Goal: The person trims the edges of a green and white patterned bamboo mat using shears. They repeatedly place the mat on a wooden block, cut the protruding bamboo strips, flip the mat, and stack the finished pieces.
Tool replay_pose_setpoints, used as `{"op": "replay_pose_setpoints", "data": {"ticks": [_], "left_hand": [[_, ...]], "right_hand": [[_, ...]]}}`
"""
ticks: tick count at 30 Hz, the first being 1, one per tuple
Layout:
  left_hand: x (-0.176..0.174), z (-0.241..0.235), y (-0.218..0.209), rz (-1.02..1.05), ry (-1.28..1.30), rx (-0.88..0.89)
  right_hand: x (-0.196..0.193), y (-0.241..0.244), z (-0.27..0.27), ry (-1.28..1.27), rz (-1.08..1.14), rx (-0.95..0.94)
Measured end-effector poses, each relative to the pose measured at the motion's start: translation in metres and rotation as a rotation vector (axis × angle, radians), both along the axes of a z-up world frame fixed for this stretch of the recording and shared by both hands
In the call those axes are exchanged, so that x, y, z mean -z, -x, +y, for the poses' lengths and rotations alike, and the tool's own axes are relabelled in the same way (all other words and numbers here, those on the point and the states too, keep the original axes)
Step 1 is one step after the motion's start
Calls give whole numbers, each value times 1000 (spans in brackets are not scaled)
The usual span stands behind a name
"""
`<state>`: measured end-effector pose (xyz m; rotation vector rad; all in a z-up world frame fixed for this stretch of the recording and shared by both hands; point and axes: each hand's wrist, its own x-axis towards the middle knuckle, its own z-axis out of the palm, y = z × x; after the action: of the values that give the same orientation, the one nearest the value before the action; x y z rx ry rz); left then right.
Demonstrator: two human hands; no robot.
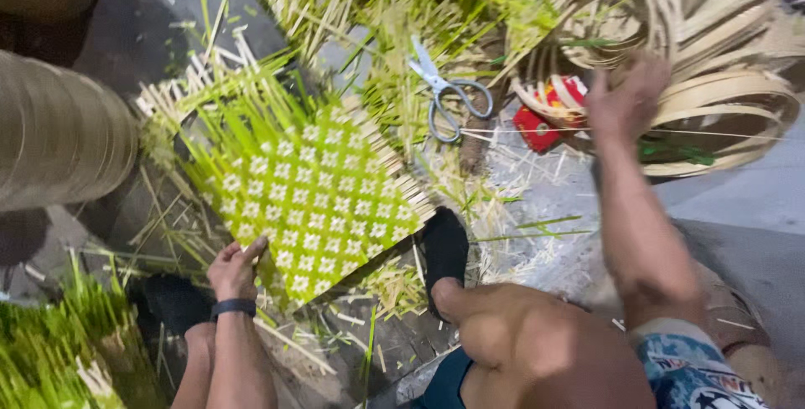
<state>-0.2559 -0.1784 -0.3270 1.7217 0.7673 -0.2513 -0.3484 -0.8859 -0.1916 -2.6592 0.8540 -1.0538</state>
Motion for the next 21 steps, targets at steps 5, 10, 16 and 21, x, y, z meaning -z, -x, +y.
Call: {"op": "replay_pose_setpoints", "data": {"ticks": [5, 10, 16, 21], "left_hand": [[22, 10, -8, -182, -260, 149], [24, 32, -2, -358, -369, 52], [-17, 56, -7, -382, -366, -83], [-43, 45, -13, -366, -327, -89]], "right_hand": [[-16, 11, -81, 129, 136, -11], [-4, -30, -122, 122, 366, 105], [-28, -13, -153, -95, 126, 49], [-64, 44, -190, -216, 181, 377]]}}
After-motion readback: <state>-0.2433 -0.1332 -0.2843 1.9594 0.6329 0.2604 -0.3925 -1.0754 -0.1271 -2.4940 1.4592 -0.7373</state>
